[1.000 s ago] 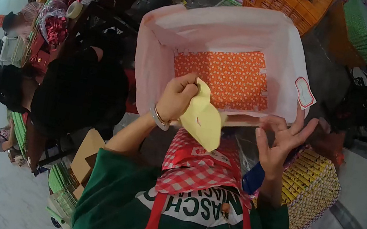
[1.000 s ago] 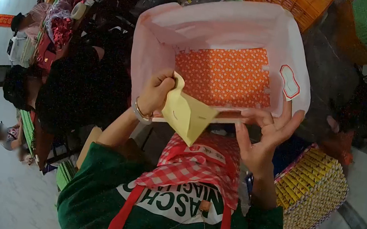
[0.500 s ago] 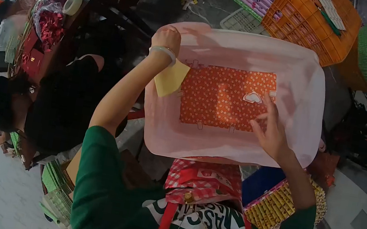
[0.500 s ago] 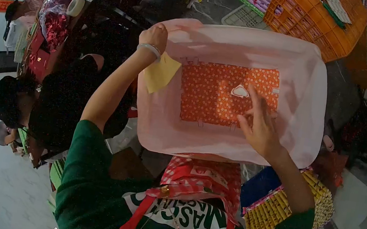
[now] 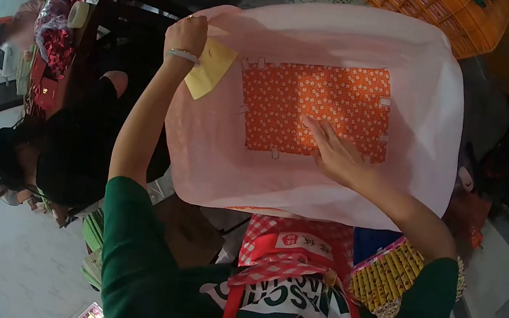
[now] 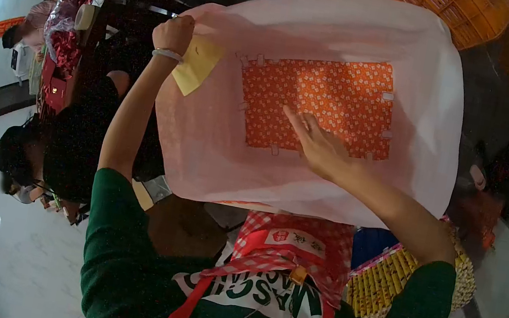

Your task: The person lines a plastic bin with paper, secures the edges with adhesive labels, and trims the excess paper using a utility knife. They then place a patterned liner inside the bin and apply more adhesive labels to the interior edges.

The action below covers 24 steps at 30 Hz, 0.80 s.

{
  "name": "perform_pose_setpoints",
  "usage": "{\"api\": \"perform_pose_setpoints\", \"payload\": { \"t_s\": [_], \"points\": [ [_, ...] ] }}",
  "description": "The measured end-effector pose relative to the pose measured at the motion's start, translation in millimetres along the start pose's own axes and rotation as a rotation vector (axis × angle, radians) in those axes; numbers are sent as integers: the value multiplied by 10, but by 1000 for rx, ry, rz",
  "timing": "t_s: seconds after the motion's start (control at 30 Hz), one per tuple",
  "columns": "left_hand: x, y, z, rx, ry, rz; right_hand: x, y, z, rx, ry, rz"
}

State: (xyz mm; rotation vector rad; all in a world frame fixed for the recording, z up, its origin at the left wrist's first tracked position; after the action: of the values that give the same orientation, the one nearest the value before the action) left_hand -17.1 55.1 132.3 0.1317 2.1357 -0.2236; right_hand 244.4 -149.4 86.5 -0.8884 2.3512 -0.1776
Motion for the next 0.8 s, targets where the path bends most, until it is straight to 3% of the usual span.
{"api": "perform_pose_setpoints", "payload": {
  "t_s": [0.07, 0.2, 0.3, 0.4, 0.5, 0.57, 0.6, 0.67, 0.73, 0.8],
  "points": [
    [58, 64, -6, -65, -44, -31, 186, 18, 141, -116, 29, 22],
    [140, 78, 3, -33, -49, 9, 473, 70, 409, -107, 50, 0],
    [249, 97, -15, -53, -21, 113, 526, 194, 512, -145, -110, 12],
    [204, 17, -13, -26, -99, 241, 483, 396, 455, -75, -194, -178],
    [228, -31, -24, -44, -178, 187, 274, 625, 290, -38, -33, -103],
    [242, -45, -20, -138, -216, 186, 101, 730, 363, 49, 271, 141],
    [317, -36, 21, -138, -230, 183, -1, 757, 353, 193, 319, 95],
    [467, -35, 55, -251, -442, 284, 118, 816, 769, 168, 230, 126],
    [479, -89, 158, -210, -352, 325, 78, 770, 992, 138, 185, 138],
    [411, -134, 309, -73, -248, 528, 191, 777, 1548, 93, 124, 125]
  ]
}}
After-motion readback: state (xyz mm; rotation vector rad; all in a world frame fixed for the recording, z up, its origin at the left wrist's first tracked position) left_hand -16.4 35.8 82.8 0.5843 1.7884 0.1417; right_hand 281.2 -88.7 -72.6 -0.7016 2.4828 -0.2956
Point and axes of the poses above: each hand's wrist, its own y-axis towards the middle knuckle, its own x-axis out of the palm, z = x × y, the point moved 5 cm from there along y, towards the middle knuckle, and after that the axes turned 13 degrees about y, right-handed, at the moved point
